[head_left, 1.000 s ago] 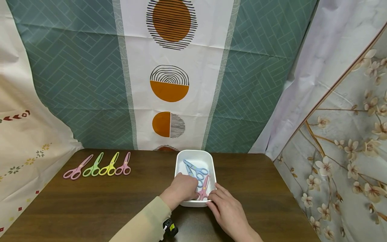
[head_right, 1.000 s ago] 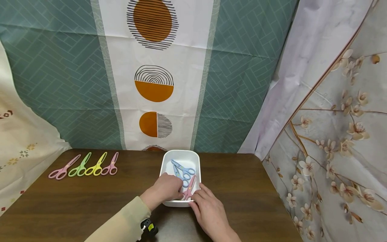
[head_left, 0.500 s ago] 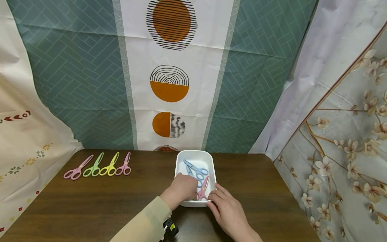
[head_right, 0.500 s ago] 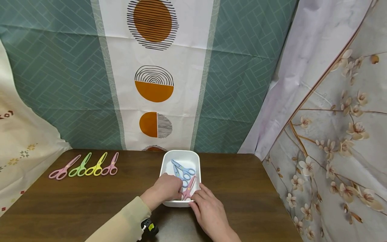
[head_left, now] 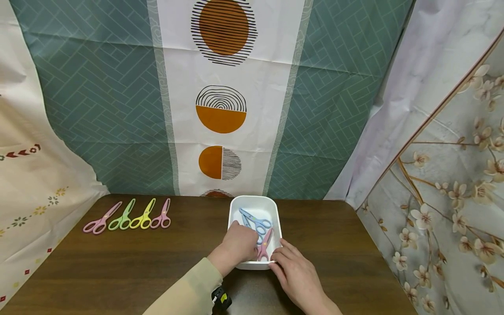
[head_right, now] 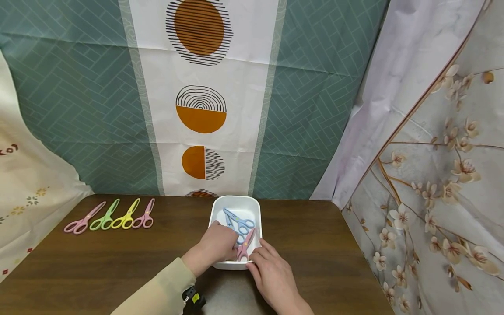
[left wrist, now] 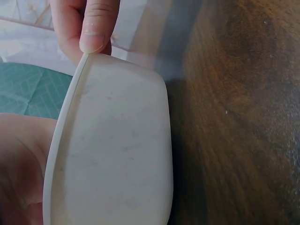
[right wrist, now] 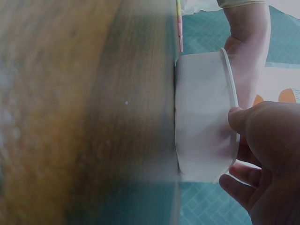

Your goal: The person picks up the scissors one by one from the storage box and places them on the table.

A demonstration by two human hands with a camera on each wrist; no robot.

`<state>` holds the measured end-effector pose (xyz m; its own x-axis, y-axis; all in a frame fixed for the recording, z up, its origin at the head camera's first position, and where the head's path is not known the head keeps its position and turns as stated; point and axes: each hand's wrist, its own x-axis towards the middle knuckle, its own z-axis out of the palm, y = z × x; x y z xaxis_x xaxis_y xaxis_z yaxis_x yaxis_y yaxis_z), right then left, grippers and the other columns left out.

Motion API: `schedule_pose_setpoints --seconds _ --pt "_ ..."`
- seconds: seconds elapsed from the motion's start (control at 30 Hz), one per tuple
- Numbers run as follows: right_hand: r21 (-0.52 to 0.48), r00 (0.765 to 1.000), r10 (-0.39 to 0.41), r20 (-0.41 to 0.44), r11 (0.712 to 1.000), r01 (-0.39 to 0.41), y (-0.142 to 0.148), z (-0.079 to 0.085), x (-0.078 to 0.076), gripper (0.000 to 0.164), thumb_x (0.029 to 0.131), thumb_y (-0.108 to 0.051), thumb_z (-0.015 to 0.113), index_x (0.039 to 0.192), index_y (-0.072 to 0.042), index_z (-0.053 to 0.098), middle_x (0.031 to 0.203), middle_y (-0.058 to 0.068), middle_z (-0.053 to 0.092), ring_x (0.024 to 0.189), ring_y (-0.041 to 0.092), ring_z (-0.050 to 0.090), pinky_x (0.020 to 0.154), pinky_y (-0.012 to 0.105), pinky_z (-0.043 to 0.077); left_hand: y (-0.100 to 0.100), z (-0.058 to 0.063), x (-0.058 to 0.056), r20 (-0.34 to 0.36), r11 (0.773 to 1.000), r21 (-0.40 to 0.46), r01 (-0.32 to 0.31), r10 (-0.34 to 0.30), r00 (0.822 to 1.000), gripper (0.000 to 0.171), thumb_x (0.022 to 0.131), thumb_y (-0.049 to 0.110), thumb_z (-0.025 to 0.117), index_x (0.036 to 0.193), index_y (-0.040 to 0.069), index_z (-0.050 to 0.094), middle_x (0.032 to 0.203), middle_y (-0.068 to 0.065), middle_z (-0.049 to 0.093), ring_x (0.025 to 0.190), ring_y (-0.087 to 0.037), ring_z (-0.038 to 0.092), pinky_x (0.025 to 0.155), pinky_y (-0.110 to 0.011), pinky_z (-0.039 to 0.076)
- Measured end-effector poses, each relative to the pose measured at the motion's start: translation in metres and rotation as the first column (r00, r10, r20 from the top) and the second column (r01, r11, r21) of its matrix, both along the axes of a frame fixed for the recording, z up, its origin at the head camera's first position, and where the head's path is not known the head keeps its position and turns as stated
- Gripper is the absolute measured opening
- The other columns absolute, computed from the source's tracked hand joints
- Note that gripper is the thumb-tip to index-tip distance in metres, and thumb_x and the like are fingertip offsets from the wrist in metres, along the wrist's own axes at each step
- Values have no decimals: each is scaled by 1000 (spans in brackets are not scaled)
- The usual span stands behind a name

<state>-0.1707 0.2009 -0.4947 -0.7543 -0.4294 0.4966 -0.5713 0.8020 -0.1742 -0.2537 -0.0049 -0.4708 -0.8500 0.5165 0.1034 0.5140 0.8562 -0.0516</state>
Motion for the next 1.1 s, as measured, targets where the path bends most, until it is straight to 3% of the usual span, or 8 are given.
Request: schedule_pose_setpoints --seconds 0.23,0.53,0.83,1.1 --pt "-16 999 26 -46 1000 -27 1 -1 0 9 99 -22 84 99 -24 76 113 -10 75 140 29 64 106 45 58 -2 3 2 -36 1000 22 3 -2 999 25 90 33 83 75 16 71 69 0 69 62 -19 59 85 -46 50" --pt "-5 998 47 -51 999 -47 4 -1 -1 14 109 -32 73 99 -22 74 111 -8 73 140 31 64 107 46 58 -9 8 4 -97 998 55 -1 7 995 23 90 36 87 86 15 77 71 0 71 68 -21 67 86 -46 51" --pt "11 999 22 -30 1000 -22 2 1 0 13 99 -22 84 96 -23 72 108 -9 72 141 28 63 108 43 57 -26 16 7 -166 986 169 15 14 986 30 88 29 87 71 17 64 59 4 58 60 -18 61 82 -46 52" --pt "15 1000 16 -18 1000 -16 2 1 0 10 103 -26 81 98 -23 73 111 -9 72 142 28 62 108 44 57 -38 24 16 -166 970 240 19 22 986 28 91 24 84 72 18 65 57 8 50 56 -13 53 85 -46 51"
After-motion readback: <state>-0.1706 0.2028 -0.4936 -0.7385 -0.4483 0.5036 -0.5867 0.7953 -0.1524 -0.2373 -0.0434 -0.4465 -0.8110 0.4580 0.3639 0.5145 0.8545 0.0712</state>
